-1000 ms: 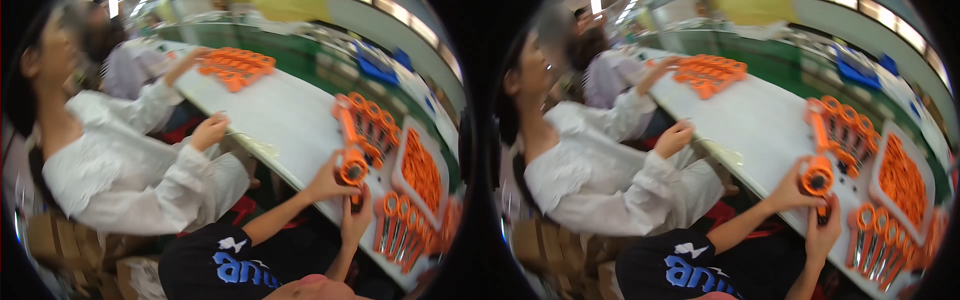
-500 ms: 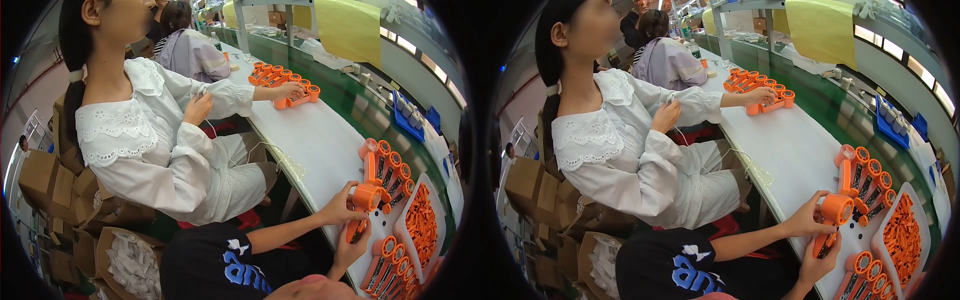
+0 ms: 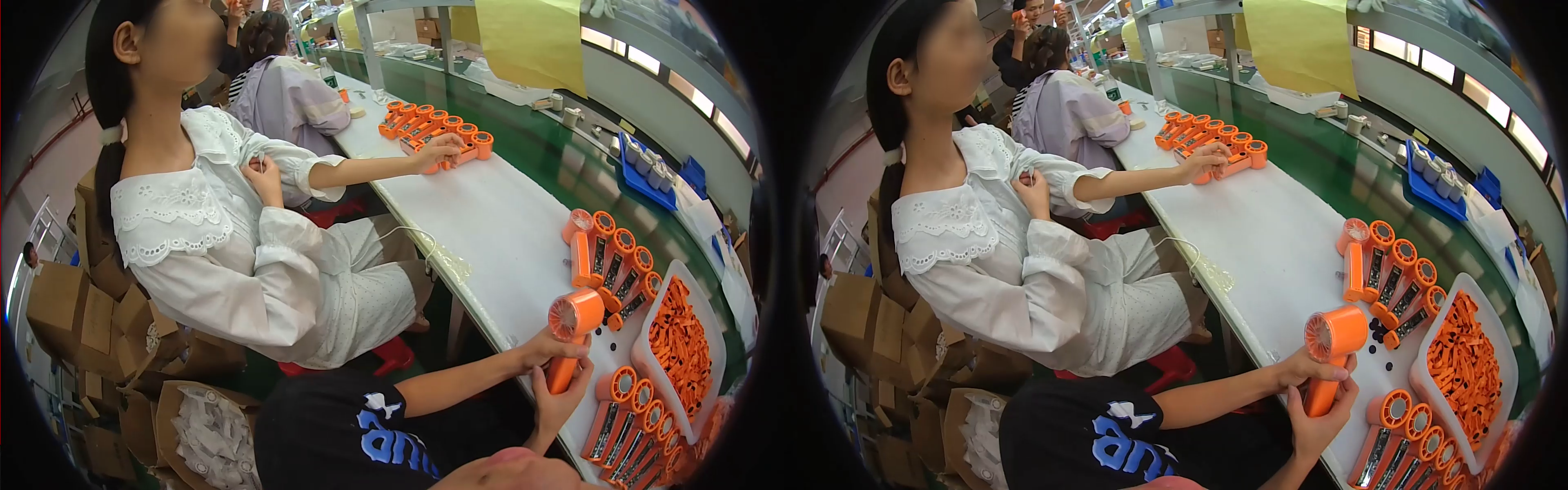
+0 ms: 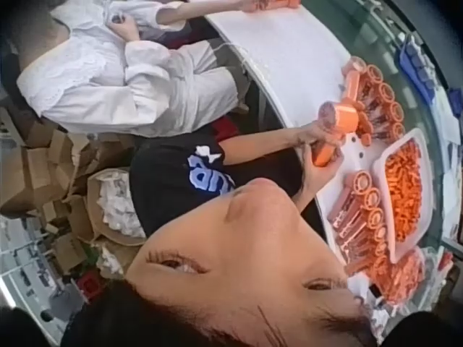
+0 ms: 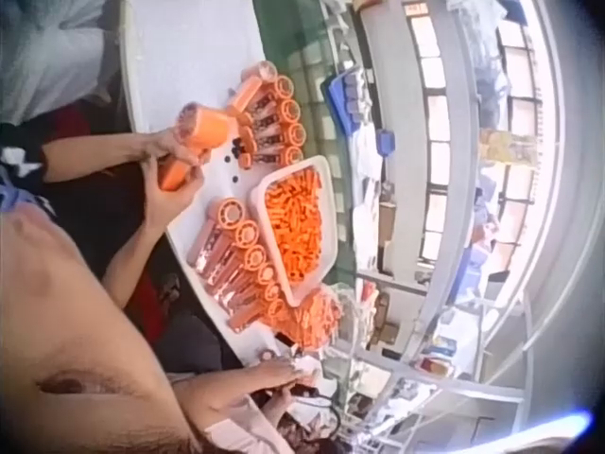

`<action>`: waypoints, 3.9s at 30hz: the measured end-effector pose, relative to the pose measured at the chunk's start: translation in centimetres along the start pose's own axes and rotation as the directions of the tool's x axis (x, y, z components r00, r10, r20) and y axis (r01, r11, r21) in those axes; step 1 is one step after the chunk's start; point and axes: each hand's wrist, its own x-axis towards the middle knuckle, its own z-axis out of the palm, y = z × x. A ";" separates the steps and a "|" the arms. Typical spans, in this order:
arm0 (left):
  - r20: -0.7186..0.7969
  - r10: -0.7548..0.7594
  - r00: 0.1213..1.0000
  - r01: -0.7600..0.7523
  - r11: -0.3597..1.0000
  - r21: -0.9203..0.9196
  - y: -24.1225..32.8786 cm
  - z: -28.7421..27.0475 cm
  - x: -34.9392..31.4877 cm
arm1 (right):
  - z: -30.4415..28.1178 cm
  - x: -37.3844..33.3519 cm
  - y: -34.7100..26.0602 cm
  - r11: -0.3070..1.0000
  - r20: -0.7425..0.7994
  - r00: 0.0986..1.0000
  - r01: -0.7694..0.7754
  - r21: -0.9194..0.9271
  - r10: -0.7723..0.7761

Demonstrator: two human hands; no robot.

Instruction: The person assembles handheld fans by hand, fitting internal motors and fan blades into plastic housings, then securing the components with screws.

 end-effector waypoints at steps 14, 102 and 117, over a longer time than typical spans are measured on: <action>-0.227 0.248 0.942 -0.196 0.953 0.230 0.0 -0.4 -1.3 | -0.4 0.9 -2.0 0.975 0.110 0.991 -0.047 -0.216 0.072; -0.236 -0.038 0.971 0.042 0.999 0.011 1.9 0.6 -1.2 | 0.5 1.9 -1.3 0.660 0.094 0.895 0.389 -0.643 -0.436; -0.521 0.116 0.846 0.162 0.874 0.458 11.8 -7.7 -0.8 | -8.2 0.7 -9.1 0.880 -0.291 0.953 -0.068 -0.470 -0.081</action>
